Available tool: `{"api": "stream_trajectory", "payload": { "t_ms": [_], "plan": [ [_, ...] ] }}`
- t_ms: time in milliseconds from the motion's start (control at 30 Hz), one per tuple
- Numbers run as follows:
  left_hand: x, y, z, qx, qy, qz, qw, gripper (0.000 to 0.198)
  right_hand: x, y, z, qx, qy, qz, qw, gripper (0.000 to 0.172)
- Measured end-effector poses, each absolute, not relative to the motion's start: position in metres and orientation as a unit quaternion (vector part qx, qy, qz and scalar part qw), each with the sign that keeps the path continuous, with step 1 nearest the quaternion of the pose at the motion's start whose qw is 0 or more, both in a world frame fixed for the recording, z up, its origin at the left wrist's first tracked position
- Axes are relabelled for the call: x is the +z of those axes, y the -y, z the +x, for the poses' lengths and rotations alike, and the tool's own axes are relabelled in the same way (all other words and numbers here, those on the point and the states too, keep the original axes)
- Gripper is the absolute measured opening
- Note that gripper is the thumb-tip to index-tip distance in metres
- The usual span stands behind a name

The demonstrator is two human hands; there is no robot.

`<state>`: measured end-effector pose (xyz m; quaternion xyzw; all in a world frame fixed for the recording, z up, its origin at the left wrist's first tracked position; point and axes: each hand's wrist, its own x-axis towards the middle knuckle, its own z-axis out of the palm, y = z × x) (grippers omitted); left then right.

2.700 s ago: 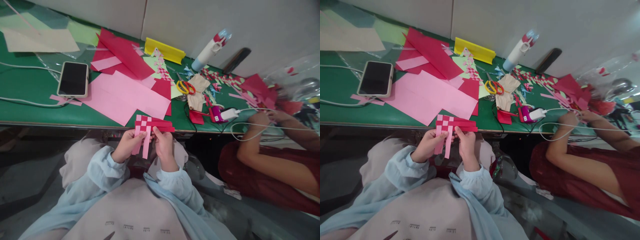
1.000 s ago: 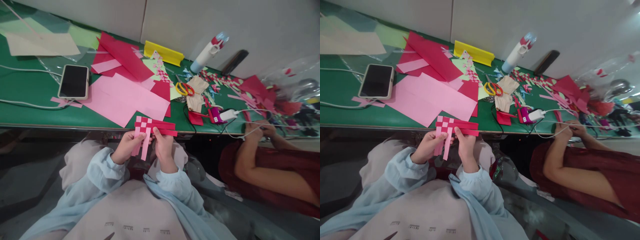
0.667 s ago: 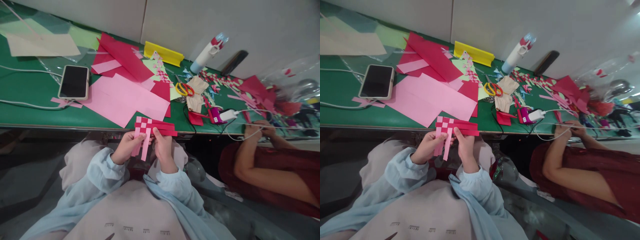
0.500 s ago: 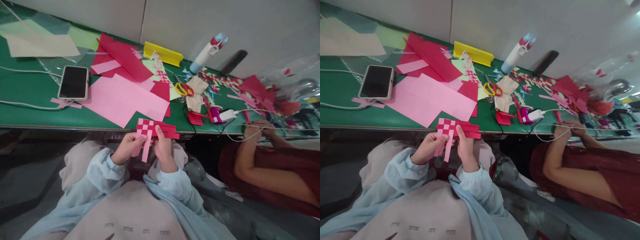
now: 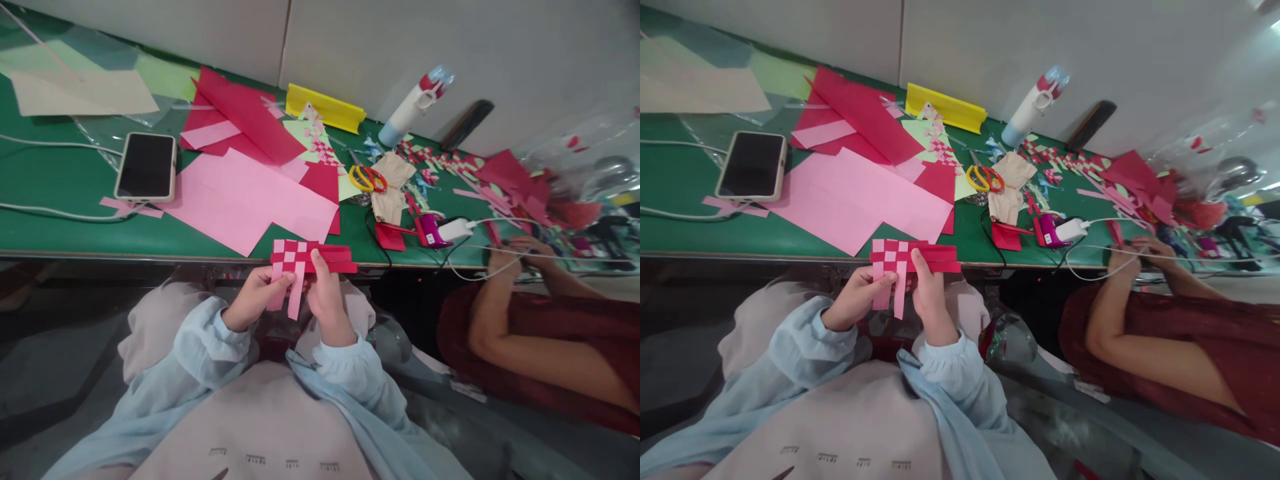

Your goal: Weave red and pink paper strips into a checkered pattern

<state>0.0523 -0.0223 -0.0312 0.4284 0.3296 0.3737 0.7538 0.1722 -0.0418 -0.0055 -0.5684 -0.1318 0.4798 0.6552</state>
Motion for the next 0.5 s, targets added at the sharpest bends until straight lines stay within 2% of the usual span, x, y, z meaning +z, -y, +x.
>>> {"api": "stream_trajectory", "payload": {
  "t_ms": [233, 500],
  "plan": [
    [-0.035, 0.023, 0.052, 0.361, -0.331, 0.434, 0.756, 0.026, -0.001, 0.039, 0.176, 0.464, 0.206, -0.521, 0.686, 0.024],
    [-0.028, 0.018, 0.053, 0.451, -0.384, 0.323, 0.738, 0.025, -0.017, 0.049, 0.177, 0.488, 0.328, -0.523, 0.617, 0.02]
  ]
}}
